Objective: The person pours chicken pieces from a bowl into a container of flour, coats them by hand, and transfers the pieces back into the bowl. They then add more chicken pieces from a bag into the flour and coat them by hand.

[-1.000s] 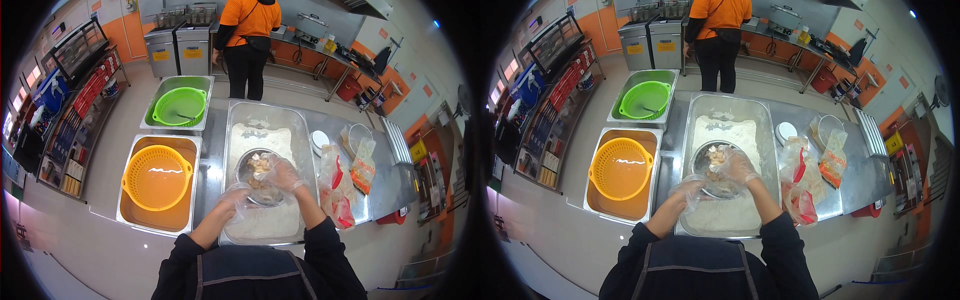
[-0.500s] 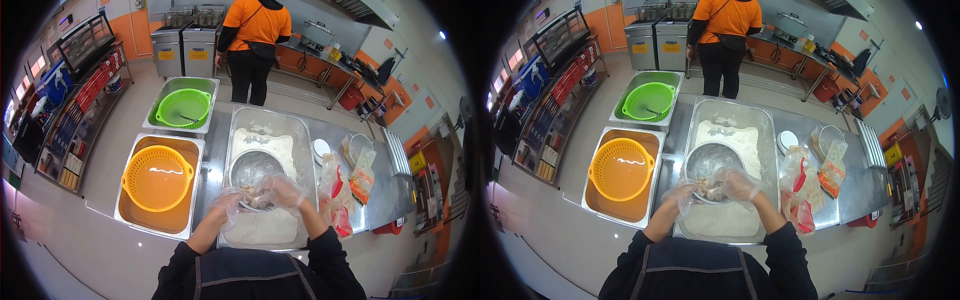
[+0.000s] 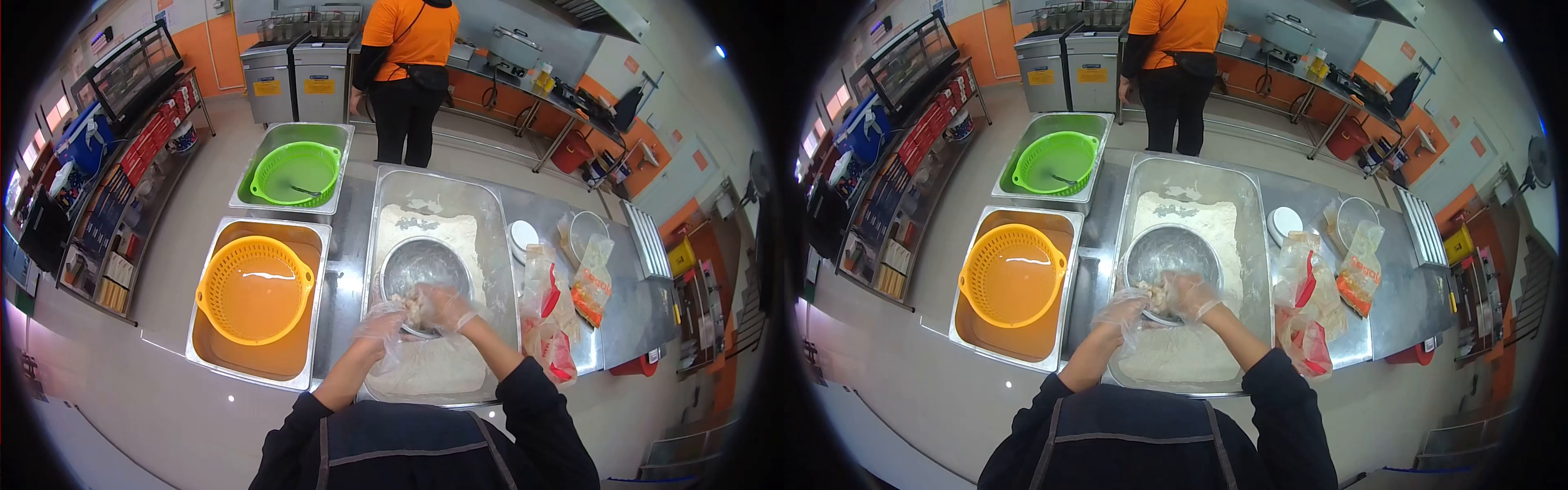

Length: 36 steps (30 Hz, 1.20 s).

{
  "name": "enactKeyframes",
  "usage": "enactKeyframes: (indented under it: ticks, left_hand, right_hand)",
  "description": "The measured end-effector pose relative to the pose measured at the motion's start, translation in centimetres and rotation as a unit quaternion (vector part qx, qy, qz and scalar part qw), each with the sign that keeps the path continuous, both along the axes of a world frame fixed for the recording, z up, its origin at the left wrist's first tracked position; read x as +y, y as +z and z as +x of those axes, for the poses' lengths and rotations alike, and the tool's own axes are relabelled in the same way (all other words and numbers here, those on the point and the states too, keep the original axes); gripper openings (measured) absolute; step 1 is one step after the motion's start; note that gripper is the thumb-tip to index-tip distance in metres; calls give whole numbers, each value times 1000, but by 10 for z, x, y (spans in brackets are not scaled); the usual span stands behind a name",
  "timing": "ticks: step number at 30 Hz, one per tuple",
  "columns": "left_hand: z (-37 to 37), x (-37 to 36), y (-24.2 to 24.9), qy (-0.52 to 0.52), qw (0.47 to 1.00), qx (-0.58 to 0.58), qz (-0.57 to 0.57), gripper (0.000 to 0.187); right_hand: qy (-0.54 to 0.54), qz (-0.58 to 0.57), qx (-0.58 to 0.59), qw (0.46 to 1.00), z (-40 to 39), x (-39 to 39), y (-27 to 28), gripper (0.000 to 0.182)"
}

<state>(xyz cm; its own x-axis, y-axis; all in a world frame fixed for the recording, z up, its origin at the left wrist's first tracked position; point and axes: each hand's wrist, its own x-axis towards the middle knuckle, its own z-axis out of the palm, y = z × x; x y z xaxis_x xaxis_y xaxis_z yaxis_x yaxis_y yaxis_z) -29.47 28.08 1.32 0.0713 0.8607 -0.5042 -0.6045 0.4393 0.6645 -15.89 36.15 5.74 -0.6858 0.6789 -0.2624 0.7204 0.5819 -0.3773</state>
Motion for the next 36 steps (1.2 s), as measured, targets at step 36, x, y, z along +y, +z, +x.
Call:
enactKeyframes:
  ticks: [36]
  left_hand:
    - [-2,10,-27,-28,894,395,208,70]
  right_hand:
    - [33,98,218,970,-14,4,35,80]
